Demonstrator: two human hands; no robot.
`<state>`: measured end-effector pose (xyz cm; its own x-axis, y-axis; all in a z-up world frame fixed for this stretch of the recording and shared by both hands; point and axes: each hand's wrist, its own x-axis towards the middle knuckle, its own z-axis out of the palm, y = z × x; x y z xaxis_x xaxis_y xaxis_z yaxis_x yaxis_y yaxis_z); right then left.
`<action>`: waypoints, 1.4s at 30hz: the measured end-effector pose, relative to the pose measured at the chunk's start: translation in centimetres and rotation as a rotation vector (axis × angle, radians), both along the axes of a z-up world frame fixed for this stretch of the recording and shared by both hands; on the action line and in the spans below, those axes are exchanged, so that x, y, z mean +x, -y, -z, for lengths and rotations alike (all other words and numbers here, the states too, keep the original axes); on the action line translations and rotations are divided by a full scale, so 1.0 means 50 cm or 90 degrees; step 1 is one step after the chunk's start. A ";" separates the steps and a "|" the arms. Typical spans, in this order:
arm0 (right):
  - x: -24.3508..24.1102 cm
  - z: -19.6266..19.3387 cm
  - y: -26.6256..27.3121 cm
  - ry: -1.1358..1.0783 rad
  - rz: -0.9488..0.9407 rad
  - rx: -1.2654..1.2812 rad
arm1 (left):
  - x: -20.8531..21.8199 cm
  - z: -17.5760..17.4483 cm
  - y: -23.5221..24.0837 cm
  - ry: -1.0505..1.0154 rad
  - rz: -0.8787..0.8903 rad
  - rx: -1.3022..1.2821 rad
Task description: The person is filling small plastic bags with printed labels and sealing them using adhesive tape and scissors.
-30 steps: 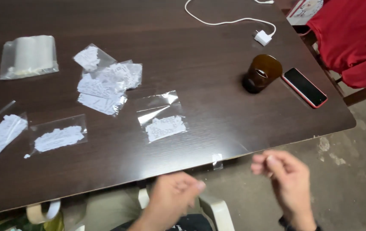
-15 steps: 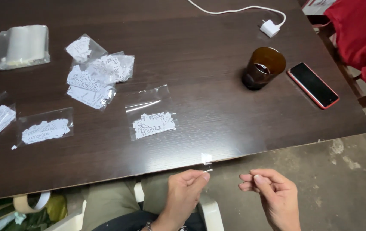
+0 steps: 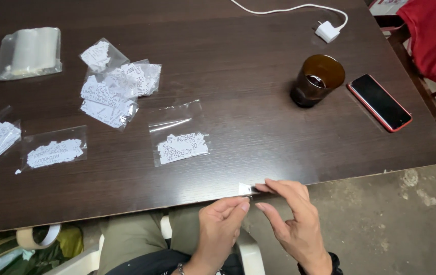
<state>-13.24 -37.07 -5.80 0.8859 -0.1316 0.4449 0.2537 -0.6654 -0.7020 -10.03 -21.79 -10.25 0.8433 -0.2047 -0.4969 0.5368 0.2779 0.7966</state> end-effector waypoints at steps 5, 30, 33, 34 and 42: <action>0.024 0.002 -0.005 -0.021 -0.084 0.014 | 0.002 0.004 0.001 0.028 -0.005 -0.012; 0.052 0.052 -0.046 -0.004 0.099 0.217 | 0.095 -0.102 -0.030 0.610 0.145 0.409; 0.059 0.035 -0.051 0.009 0.080 0.224 | 0.102 -0.100 -0.031 0.576 0.163 0.386; 0.062 0.034 -0.051 0.009 0.079 0.224 | 0.102 -0.098 -0.032 0.577 0.162 0.386; 0.063 0.003 -0.049 -0.002 0.087 0.299 | 0.101 -0.100 -0.024 0.648 0.013 0.297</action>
